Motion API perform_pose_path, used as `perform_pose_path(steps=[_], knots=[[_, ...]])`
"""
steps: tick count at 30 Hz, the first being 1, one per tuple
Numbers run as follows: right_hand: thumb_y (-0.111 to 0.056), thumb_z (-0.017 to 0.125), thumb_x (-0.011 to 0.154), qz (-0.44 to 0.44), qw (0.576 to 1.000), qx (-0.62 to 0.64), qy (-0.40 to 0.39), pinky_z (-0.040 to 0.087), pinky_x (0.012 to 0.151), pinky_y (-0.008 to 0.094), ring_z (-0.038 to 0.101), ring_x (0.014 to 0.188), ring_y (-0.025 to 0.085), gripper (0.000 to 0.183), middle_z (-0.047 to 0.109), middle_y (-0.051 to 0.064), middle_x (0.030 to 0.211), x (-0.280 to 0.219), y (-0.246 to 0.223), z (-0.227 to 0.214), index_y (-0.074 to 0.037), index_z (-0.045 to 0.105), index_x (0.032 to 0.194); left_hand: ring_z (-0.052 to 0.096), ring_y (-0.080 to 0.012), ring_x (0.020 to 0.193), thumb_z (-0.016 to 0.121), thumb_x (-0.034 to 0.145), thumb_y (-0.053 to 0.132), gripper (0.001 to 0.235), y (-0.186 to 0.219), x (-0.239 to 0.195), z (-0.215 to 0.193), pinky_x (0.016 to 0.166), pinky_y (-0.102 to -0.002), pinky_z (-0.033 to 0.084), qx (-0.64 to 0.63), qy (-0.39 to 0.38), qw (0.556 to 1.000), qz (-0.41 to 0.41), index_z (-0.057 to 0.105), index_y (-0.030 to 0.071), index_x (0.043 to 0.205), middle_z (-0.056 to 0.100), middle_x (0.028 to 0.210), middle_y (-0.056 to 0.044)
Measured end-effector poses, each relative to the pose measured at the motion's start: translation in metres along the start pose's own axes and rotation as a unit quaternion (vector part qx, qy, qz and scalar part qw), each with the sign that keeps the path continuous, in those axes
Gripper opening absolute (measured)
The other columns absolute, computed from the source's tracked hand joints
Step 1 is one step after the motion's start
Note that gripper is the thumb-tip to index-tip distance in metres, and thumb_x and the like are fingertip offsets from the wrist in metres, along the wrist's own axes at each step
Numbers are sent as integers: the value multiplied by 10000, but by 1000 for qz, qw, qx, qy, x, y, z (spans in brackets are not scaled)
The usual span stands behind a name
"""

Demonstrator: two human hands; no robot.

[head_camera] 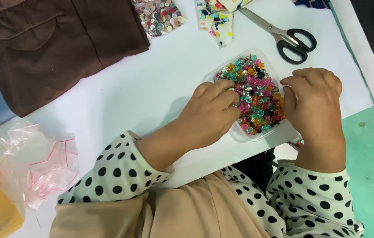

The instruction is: Bagging small metal fasteners into plastic bags

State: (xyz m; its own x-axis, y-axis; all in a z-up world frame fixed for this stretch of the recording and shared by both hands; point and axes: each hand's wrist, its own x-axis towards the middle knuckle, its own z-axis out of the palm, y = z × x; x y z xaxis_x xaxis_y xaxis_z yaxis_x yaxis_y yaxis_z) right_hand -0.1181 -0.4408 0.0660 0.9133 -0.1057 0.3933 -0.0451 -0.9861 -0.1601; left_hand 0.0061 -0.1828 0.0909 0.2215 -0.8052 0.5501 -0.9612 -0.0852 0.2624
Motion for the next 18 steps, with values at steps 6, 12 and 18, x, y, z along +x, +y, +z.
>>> perform_pose_path(steps=[6,12,18], knots=[[-123,776,954,24,995,-36,-87,497,841,456,628,904,343,155,716,65,955,11,1,8,-114,783,1109,555,-352,1255,711,931,88,117,-1,-71,-42,899,-476,410,7,-47,997,-65,706,175,853,628,1106,-29],[-226,730,917,72,975,-93,-188,524,802,481,660,966,354,220,741,76,957,22,-7,12,-115,743,1107,550,-325,1258,756,879,118,71,9,-131,-46,890,-464,418,-26,-68,989,-126,724,181,888,639,1120,-1],[-159,725,922,56,984,-74,-154,533,785,493,660,942,386,253,730,109,978,21,-10,15,-86,735,1164,547,-340,1261,764,895,140,58,23,-145,-23,940,-488,422,-70,-62,988,-120,734,182,867,627,1115,-2]])
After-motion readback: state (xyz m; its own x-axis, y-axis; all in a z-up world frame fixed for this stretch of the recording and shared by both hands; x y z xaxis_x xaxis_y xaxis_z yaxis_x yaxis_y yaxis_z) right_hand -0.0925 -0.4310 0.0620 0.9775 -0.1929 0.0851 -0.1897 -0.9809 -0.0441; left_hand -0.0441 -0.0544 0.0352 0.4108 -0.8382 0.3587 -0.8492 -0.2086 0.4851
